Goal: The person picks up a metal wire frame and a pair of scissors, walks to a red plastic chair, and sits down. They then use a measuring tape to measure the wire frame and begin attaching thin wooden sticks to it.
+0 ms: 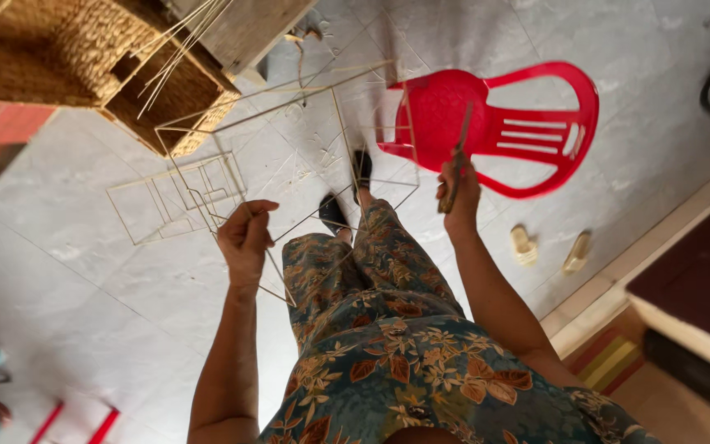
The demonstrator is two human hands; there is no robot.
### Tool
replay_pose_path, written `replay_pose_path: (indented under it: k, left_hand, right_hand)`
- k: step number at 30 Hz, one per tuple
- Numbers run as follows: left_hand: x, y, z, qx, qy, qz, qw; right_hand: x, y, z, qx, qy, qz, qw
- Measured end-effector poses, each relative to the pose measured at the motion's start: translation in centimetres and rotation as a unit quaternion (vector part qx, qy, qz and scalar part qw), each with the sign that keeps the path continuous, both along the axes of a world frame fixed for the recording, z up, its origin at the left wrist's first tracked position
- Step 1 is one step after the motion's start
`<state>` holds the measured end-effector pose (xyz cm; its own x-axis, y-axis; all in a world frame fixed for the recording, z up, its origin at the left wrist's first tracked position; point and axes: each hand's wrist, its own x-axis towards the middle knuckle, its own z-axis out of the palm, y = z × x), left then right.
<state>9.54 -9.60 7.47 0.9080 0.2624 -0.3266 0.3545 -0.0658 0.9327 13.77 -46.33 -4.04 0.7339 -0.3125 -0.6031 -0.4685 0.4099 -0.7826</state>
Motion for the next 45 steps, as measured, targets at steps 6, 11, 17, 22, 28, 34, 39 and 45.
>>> replay_pose_path:
  k: [6, 11, 17, 22, 28, 34, 39, 45]
  left_hand:
    - [3.8, 4.6, 4.3, -0.113, -0.077, -0.062, 0.989]
    - [8.4, 4.4, 6.8, -0.179, -0.130, -0.128, 0.967]
    - [13.2, 1.4, 9.5, -0.233, -0.179, -0.195, 0.936]
    - [14.7, -1.8, 10.7, -0.275, -0.168, -0.235, 0.917]
    - [16.5, -6.1, 12.0, -0.259, -0.174, -0.331, 0.890]
    - [17.9, -10.9, 12.7, -0.278, -0.156, -0.418, 0.850]
    - [19.7, -15.0, 13.3, -0.290, -0.153, -0.491, 0.807]
    - [21.5, -20.5, 12.7, -0.300, -0.116, -0.501, 0.803]
  right_hand:
    - [-1.1, -0.7, 0.1, -0.110, -0.080, -0.151, 0.979]
    - [-3.5, -0.2, 1.2, -0.106, 0.044, -0.167, 0.979]
    - [-9.0, -1.1, 2.7, -0.135, 0.030, -0.257, 0.956]
    - [-14.0, -1.6, 2.9, -0.117, -0.009, -0.327, 0.938]
    - [-19.3, -1.4, 3.7, -0.131, -0.038, -0.424, 0.896]
    - [-20.2, -4.0, 5.4, -0.261, -0.097, -0.499, 0.821]
    - [-18.3, -8.2, 5.9, -0.259, -0.133, -0.560, 0.776]
    - [-22.0, -9.1, 5.8, -0.176, -0.241, -0.660, 0.690]
